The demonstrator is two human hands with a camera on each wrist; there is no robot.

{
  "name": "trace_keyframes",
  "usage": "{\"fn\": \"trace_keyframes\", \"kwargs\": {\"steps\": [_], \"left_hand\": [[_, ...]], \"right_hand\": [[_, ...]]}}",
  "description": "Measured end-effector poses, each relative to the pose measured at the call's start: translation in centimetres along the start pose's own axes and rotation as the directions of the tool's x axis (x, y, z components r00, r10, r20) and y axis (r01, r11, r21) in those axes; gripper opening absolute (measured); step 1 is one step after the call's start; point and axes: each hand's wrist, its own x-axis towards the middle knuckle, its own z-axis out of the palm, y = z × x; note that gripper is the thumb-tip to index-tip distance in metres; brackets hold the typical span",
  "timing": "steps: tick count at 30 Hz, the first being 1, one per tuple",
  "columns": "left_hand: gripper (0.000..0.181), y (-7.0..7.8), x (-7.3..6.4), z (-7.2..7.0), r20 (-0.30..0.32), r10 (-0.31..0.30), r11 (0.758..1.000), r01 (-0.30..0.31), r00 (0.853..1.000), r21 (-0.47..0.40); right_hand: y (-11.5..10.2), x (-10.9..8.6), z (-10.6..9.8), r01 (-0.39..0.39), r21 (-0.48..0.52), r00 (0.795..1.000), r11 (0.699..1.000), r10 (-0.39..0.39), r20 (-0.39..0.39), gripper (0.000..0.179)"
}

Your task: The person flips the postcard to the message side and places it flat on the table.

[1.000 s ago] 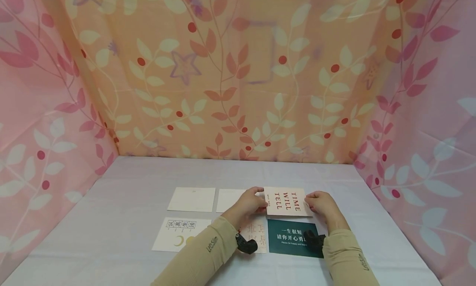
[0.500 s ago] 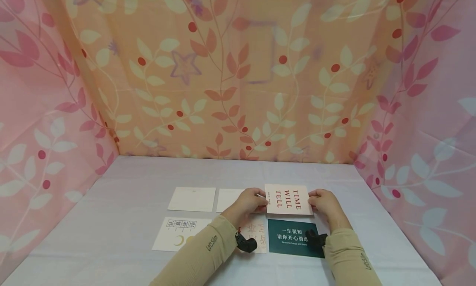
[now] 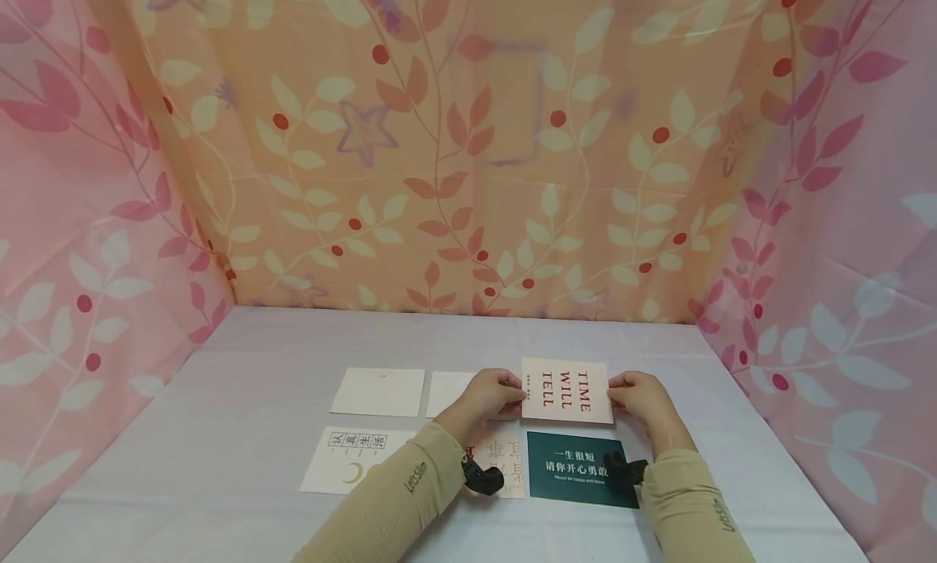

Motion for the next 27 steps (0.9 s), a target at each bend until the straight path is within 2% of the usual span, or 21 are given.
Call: {"fn": "trace_keyframes", "kwargs": {"steps": [6,15,22,27], "left_hand": [[0.004,-0.1,0.1,0.0,0.005,0.005,1.000,-0.006,1.000,0.005],[0.006,-0.1,-0.2,0.0,-0.010,0.014,0.999,-0.014,1.000,0.047],[0.005,0.1,-0.4,-0.1,-0.023,0.008,0.999,-0.007,1.000,0.044],[0.005,0.1,-0.4,-0.1,-0.028,0.010,0.999,-0.009,1.000,0.044]], "right_hand": [[0.0,-0.1,-0.3,-0.011,0.032,1.000,0.999,0.011,0.010,0.019],[-0.2,-0.6,-1.0,0.032,0.079,0.998,0.996,-0.036,0.053,0.020],[0.1,-0.5,-1.2,0.063,0.092,0.995,0.994,-0.069,0.065,0.019],[0.2,-0.5,-1.4,0.038,0.093,0.998,0.995,-0.043,0.054,0.021]]}}
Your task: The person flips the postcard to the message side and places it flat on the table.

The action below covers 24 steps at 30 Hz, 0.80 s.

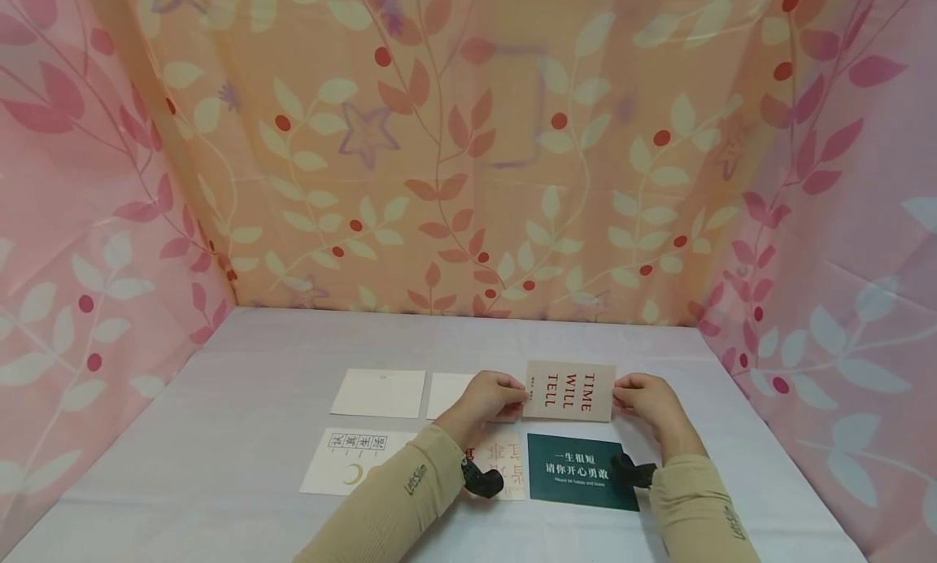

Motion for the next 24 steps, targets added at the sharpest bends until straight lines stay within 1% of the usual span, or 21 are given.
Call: {"fn": "trace_keyframes", "kwargs": {"steps": [3,5,8,12,18,24], "left_hand": [[0.005,0.01,0.01,-0.01,-0.004,-0.003,1.000,0.003,1.000,-0.001],[0.005,0.03,0.00,-0.01,-0.003,-0.003,1.000,0.002,1.000,-0.007],[0.005,0.09,-0.06,-0.04,-0.001,-0.003,1.000,0.003,1.000,-0.014],[0.005,0.10,-0.04,-0.08,0.007,-0.010,1.000,0.010,1.000,-0.025],[0.005,0.20,-0.18,-0.14,0.019,-0.025,0.998,0.026,1.000,-0.051],[0.007,0.11,-0.11,-0.11,0.017,-0.011,0.998,0.012,1.000,-0.061]], "right_hand": [[0.00,-0.06,-0.14,-0.003,-0.008,1.000,1.000,0.003,-0.007,0.023],[0.02,-0.12,-0.23,0.008,-0.020,1.000,1.000,-0.008,-0.007,0.024],[0.15,-0.10,-0.36,0.018,-0.038,1.000,0.999,-0.018,-0.002,0.026],[0.35,-0.02,-0.52,0.029,-0.034,0.999,0.999,-0.028,0.014,0.028],[0.61,0.00,-0.65,0.032,0.040,0.999,0.999,-0.033,0.034,0.028],[0.74,0.09,-0.75,0.027,0.102,0.998,0.994,-0.032,0.047,0.026]]}}
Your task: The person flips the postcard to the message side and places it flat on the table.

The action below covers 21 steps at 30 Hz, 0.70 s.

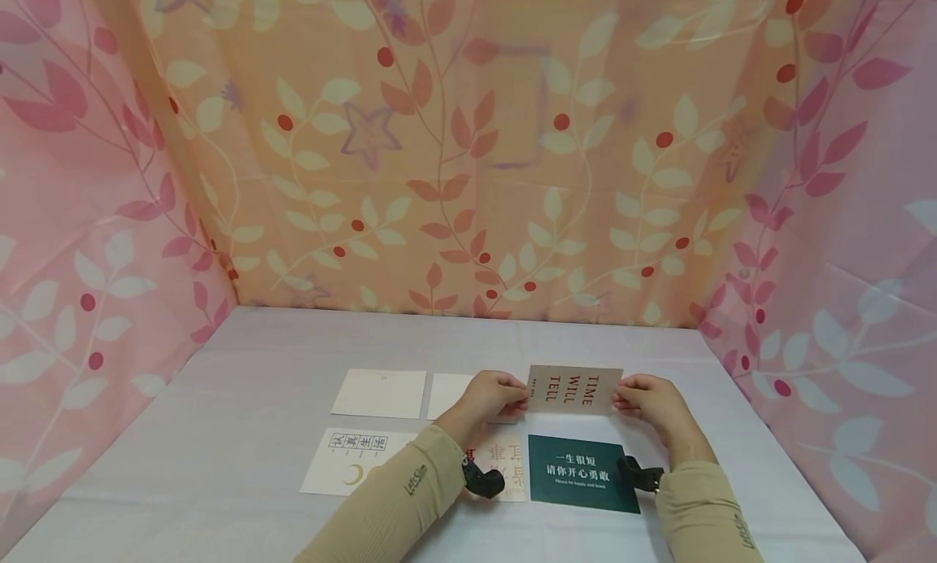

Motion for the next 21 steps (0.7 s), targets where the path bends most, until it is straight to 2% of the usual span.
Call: {"fn": "trace_keyframes", "kwargs": {"steps": [10,21], "left_hand": [[0.012,0.04,0.25,0.24,0.008,0.016,0.999,-0.015,1.000,-0.046],[0.010,-0.01,0.54,0.23,-0.007,0.038,0.999,-0.038,0.999,-0.010]], "right_hand": [[-0.20,-0.28,0.00,0.027,0.022,0.999,0.999,-0.028,0.028,0.024],[-0.20,-0.35,-0.05,0.046,0.015,0.998,0.999,-0.046,0.043,0.026]]}}
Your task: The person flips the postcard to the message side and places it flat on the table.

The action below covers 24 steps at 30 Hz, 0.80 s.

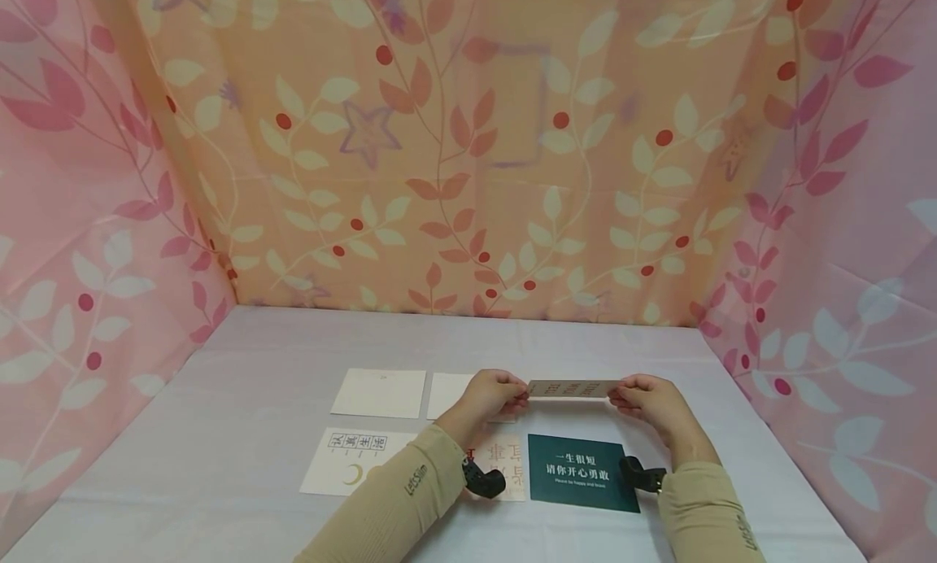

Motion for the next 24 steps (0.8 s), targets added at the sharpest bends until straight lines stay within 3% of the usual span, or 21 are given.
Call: {"fn": "trace_keyframes", "kwargs": {"steps": [11,18,24], "left_hand": [[0.013,0.03,0.01,-0.01,0.011,0.013,0.999,-0.012,1.000,-0.033],[0.009,0.01,-0.18,-0.11,0.004,0.025,0.999,-0.025,1.000,-0.023],[0.007,-0.11,-0.06,-0.12,-0.006,0.019,1.000,-0.019,1.000,-0.023]], "right_hand": [[0.04,-0.31,-0.12,0.054,-0.035,0.998,0.998,-0.053,0.025,0.030],[0.04,-0.30,-0.07,0.024,-0.032,1.000,0.999,-0.024,-0.001,0.028],[-0.09,-0.37,-0.03,0.007,-0.029,1.000,1.000,-0.006,0.007,0.038]]}}
